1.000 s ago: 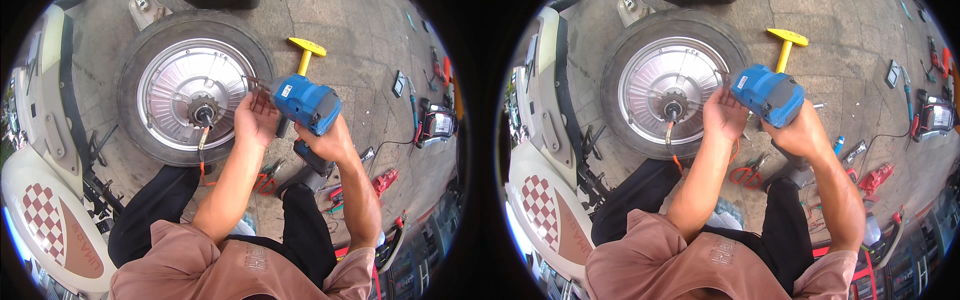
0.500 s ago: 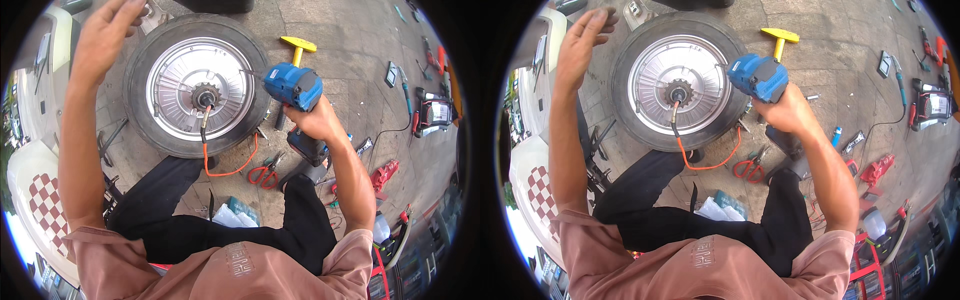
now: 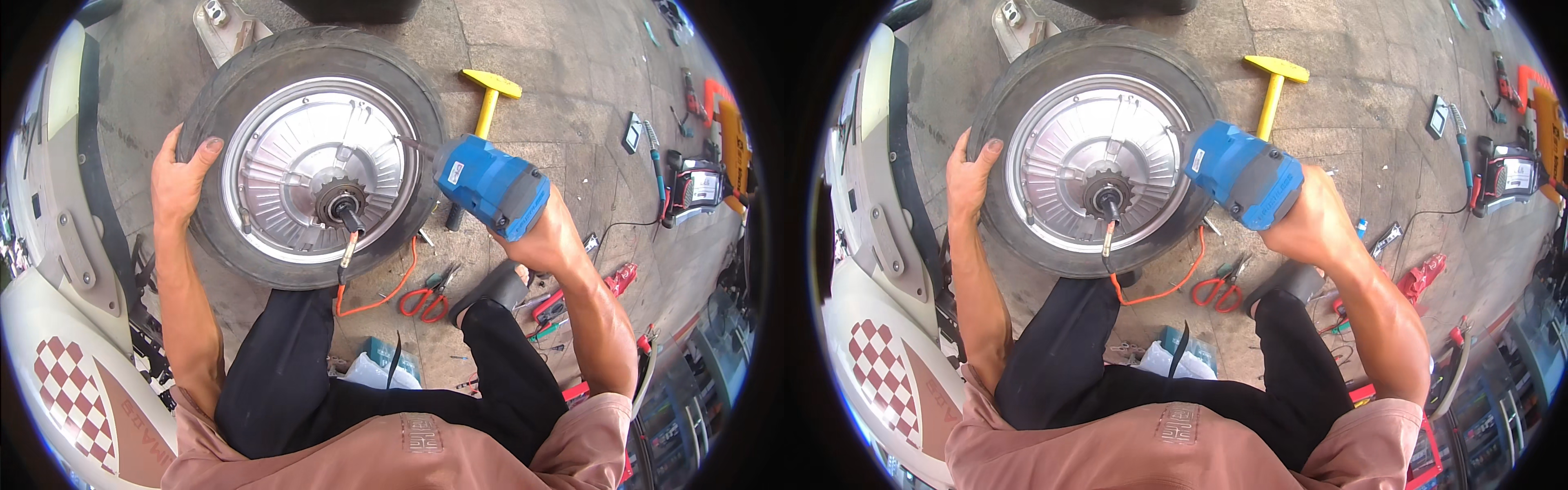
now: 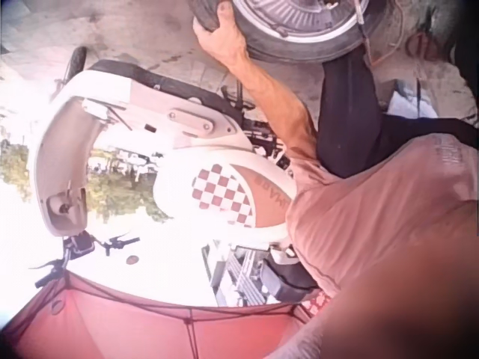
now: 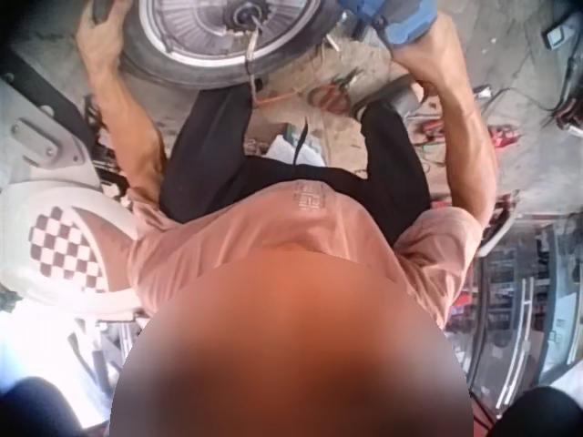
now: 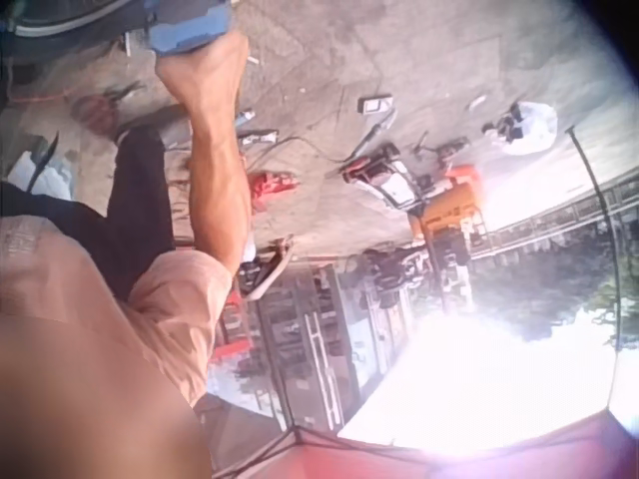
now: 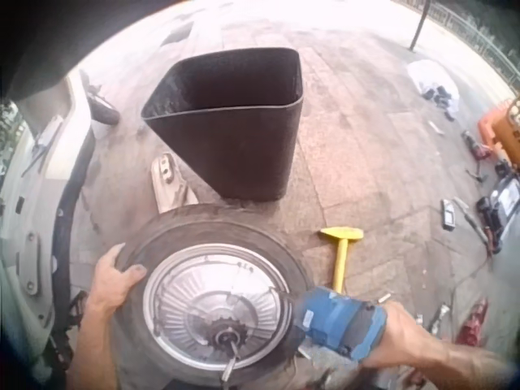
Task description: The person uses a corded impact wrench to repeatedly tighten bolts on a motorcycle wheel hub. They hold the wheel with one hand and operate the tool with the other, rotating the wheel to access different bolt positions.
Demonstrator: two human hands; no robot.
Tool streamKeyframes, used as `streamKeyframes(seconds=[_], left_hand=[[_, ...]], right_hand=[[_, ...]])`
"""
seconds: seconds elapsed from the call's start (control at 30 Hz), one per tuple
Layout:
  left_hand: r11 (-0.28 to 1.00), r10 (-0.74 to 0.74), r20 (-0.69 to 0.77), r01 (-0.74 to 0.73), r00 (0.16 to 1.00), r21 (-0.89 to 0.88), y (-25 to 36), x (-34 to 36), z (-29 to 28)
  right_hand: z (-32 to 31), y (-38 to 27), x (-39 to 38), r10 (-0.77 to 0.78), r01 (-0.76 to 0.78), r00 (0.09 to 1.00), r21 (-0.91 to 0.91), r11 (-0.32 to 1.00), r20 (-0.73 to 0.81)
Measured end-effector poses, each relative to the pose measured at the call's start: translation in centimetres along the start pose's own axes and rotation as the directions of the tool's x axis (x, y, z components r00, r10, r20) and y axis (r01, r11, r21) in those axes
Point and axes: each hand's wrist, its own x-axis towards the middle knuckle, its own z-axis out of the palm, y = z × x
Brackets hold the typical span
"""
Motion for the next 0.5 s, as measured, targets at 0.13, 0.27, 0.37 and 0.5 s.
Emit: streamKeyframes(seconds=[0.13, 0.27, 0.37, 0.5], left_hand=[[1.0, -0.004, -0.005, 0.004, 1.0, -0.011, -0.1, 0.0, 0.0], [0.993, -0.029, 0.014, 0.031, 0.999, -0.117, -0.3, 0.0, 0.1], [0.996, -0.027, 0.012, 0.028, 1.0, -0.088, -0.3, -0.1, 0.0], [0.995, -0.028, 0.02, 0.03, 0.999, -0.094, -0.3, 0.0, -0.1]], right_hand=[[1.5, 0.3, -0.7, 0.105, -0.1, 0.994, 0.246, 0.964, -0.006], [2.3, 1.4, -1.6, -0.078, 0.082, 0.995, 0.061, 0.995, -0.068], [2.8, 1.7, -2.0, -0.111, 0.111, 0.994, 0.004, 0.994, -0.002], [3.3, 1.2, -2.1, -0.134, 0.138, 0.988, 0.058, 0.989, -0.071]])
